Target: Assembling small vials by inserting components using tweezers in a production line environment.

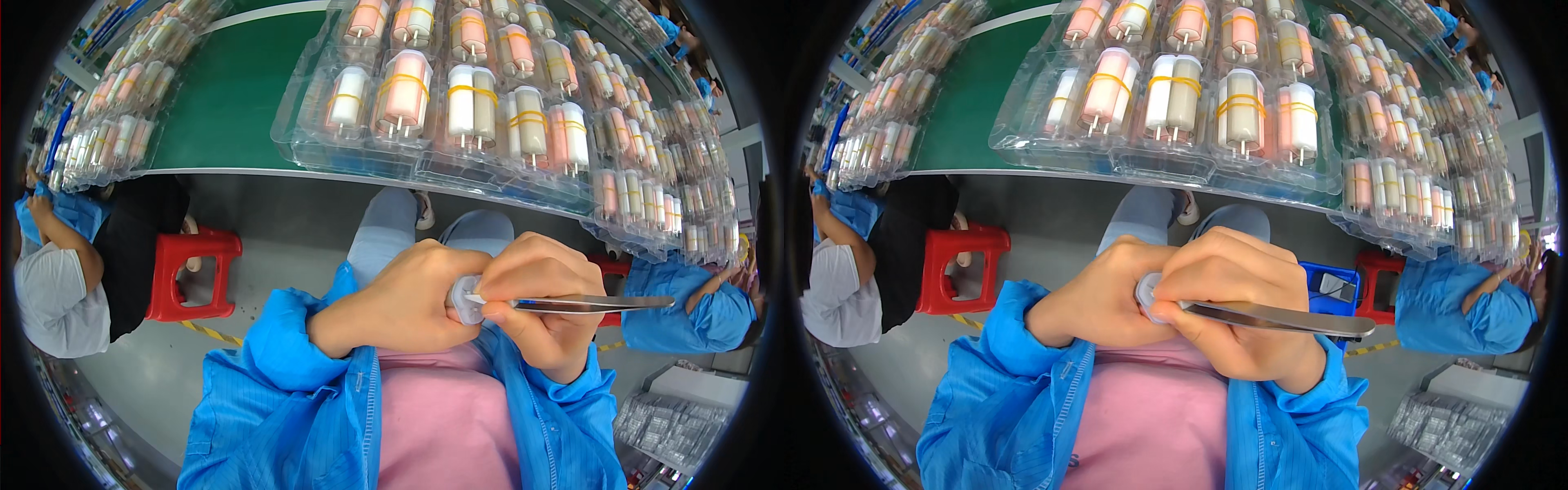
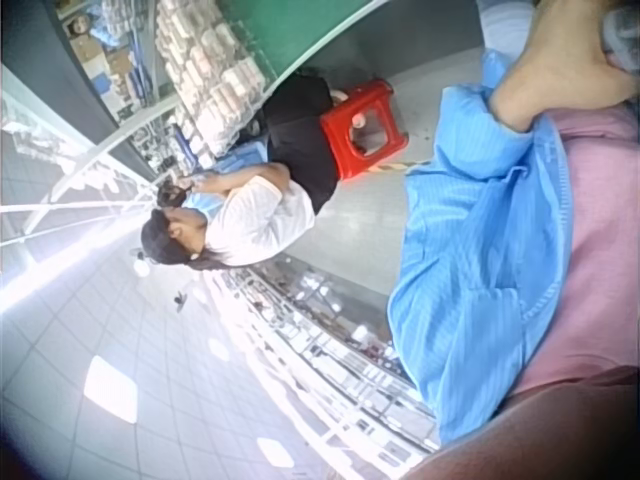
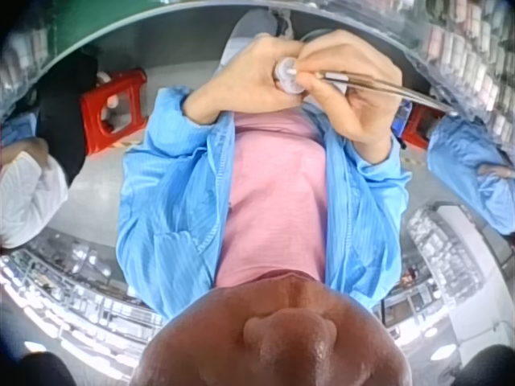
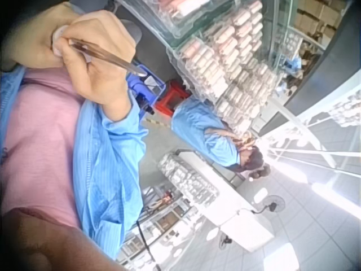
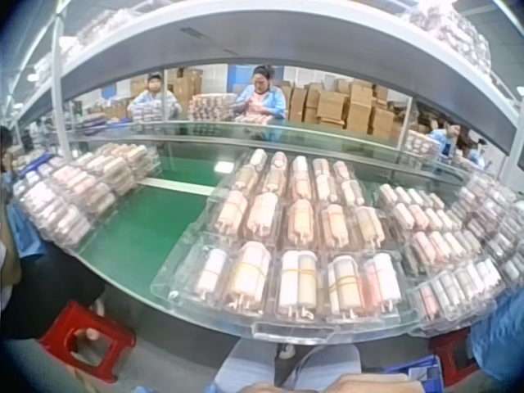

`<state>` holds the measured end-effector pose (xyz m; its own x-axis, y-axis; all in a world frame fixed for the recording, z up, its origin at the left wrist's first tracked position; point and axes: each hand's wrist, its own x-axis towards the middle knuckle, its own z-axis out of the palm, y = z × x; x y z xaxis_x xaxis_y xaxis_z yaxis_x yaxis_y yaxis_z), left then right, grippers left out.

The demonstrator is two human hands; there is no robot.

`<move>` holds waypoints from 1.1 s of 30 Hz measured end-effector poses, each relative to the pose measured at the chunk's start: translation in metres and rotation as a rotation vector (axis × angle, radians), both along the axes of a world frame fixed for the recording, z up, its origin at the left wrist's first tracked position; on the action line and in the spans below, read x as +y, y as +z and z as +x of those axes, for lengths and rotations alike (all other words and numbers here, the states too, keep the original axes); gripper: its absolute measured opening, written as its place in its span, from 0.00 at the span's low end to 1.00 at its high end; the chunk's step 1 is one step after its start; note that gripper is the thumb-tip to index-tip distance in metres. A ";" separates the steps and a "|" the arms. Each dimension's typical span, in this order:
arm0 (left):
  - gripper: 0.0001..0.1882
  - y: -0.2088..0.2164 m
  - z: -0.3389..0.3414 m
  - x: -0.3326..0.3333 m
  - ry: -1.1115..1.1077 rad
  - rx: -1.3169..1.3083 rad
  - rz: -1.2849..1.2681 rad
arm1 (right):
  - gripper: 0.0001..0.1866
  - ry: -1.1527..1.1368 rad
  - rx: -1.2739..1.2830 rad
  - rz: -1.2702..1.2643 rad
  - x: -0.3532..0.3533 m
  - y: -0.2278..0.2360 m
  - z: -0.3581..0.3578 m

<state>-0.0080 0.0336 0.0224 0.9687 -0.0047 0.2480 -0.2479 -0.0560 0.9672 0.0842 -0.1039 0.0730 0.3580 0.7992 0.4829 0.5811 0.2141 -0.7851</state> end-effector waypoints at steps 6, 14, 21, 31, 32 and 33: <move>0.11 -0.001 0.002 -0.001 0.005 -0.002 0.048 | 0.05 0.034 -0.013 -0.031 0.001 0.003 0.004; 0.12 0.009 -0.002 0.008 -0.115 0.046 0.059 | 0.06 0.059 0.193 0.017 -0.002 -0.007 0.006; 0.11 0.004 0.001 0.008 -0.184 0.046 -0.079 | 0.08 0.042 0.253 0.140 -0.001 -0.016 0.006; 0.11 0.002 0.001 0.009 -0.202 0.050 -0.085 | 0.07 0.045 0.221 0.102 -0.001 -0.017 0.007; 0.11 0.002 0.001 0.009 -0.206 0.051 -0.085 | 0.07 0.044 0.212 0.094 -0.001 -0.017 0.007; 0.11 0.002 0.001 0.010 -0.203 0.053 -0.075 | 0.07 0.042 0.204 0.086 -0.002 -0.017 0.007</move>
